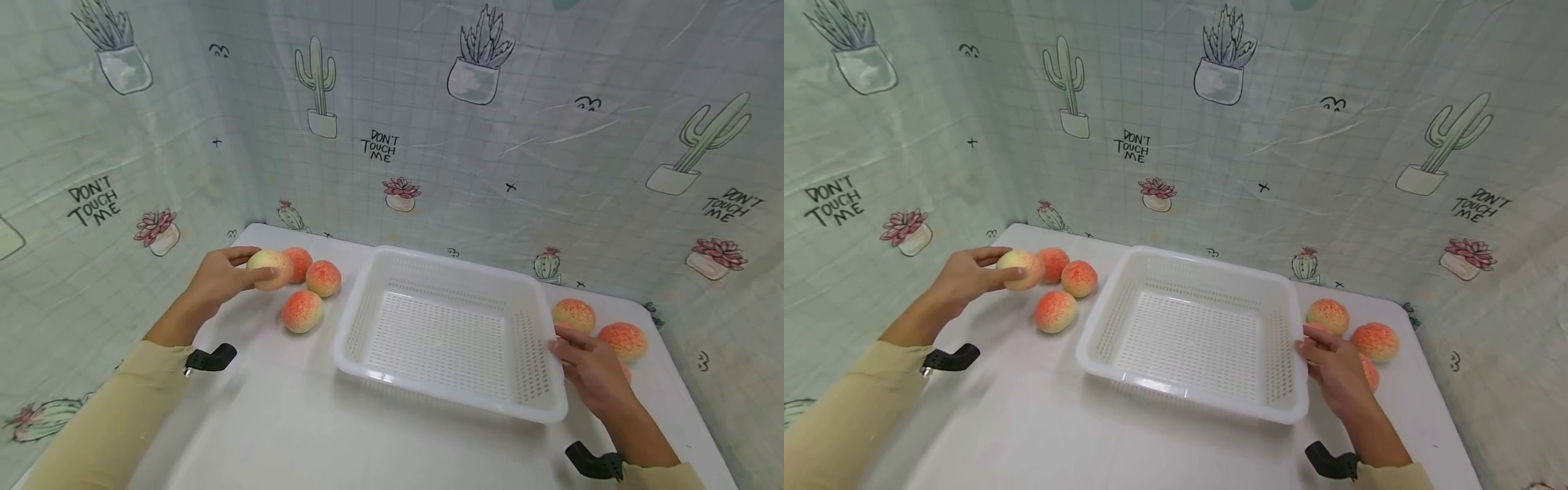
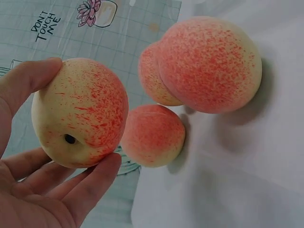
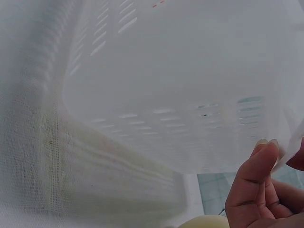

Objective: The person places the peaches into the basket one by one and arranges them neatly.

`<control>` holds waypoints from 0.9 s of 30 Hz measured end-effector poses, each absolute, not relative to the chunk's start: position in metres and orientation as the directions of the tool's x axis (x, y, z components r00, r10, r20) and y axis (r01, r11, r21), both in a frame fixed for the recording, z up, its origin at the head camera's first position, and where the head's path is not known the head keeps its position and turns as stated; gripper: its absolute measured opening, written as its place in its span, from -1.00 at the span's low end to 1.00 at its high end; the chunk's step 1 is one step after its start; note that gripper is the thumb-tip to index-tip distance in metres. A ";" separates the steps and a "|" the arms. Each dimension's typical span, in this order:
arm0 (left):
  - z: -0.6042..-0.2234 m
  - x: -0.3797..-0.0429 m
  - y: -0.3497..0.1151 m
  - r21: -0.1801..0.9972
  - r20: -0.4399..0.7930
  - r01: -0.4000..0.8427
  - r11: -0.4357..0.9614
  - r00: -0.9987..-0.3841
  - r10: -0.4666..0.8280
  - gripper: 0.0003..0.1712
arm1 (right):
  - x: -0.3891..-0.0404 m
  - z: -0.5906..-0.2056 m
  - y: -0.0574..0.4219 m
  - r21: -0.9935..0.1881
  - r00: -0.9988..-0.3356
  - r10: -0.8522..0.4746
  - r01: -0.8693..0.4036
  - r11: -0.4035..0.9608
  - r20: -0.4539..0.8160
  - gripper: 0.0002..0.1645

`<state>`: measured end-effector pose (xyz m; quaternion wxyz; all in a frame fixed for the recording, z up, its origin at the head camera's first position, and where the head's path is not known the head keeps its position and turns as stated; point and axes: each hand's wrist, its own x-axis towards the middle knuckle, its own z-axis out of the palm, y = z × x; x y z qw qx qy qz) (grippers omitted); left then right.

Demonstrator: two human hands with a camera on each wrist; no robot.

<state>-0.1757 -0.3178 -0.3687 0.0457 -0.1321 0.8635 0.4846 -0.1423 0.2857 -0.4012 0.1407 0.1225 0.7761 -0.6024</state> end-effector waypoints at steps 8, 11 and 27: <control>-0.353 -0.185 -0.299 0.831 -0.183 -0.230 0.506 -0.973 -0.140 0.10 | -0.139 -0.401 0.292 -0.905 -0.933 0.034 0.355 0.236 -0.357 -0.04; -0.350 -0.188 -0.293 0.834 -0.176 -0.214 0.508 -0.977 -0.123 0.06 | -0.138 -0.402 0.292 -0.902 -0.933 0.047 0.358 0.241 -0.357 -0.05; -0.337 -0.192 -0.266 0.847 -0.088 -0.093 0.523 -0.996 -0.035 -0.04 | -0.143 -0.400 0.284 -0.906 -0.942 0.022 0.327 0.271 -0.333 -0.12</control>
